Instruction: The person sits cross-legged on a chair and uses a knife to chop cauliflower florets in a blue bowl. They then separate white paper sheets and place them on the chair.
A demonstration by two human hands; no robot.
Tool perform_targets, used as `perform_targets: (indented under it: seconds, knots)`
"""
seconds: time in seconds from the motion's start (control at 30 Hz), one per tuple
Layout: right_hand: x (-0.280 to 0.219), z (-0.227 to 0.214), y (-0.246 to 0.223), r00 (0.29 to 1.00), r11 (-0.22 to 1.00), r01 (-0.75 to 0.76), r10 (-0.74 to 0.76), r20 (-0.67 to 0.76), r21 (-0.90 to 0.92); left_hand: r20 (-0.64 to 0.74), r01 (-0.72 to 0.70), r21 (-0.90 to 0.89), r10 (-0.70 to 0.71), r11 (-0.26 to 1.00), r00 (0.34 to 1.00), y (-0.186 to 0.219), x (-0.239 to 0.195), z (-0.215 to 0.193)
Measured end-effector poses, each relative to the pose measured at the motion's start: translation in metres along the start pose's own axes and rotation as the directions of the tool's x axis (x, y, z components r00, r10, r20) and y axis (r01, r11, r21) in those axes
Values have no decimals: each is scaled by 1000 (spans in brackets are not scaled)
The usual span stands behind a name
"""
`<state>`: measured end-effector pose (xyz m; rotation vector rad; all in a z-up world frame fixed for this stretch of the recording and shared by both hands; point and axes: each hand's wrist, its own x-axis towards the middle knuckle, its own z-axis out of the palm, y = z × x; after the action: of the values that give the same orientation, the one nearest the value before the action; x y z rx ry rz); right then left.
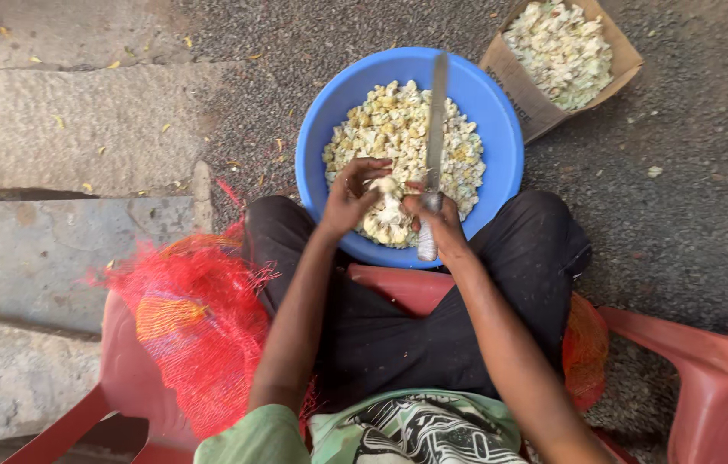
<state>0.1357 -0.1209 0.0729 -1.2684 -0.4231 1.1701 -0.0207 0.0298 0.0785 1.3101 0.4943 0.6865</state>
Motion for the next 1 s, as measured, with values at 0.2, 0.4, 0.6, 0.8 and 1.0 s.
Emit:
perform_targets:
  seconds: [0.2, 0.4, 0.6, 0.8, 1.0]
  knots:
    - [-5, 7, 27, 999, 1000, 19, -19, -25, -10, -279, 306, -424, -445, 852, 851, -34, -29, 14]
    - [-9, 9, 20, 975, 985, -83, 111, -191, 149, -38, 246, -367, -279, 897, 959, -8, -28, 32]
    - [-15, 1, 0, 995, 968, 67, -84, -61, -243, -157, 353, -407, -445, 843, 881, -26, -17, 21]
    - [-34, -6, -10, 939, 547, 343, -208, 273, -764, -119, 217, -92, -227, 972, 966, -44, -12, -1]
    - [-32, 11, -1, 971, 478, 233, -155, 180, -847, -62, 287, -102, -294, 952, 954, -30, -1, 0]
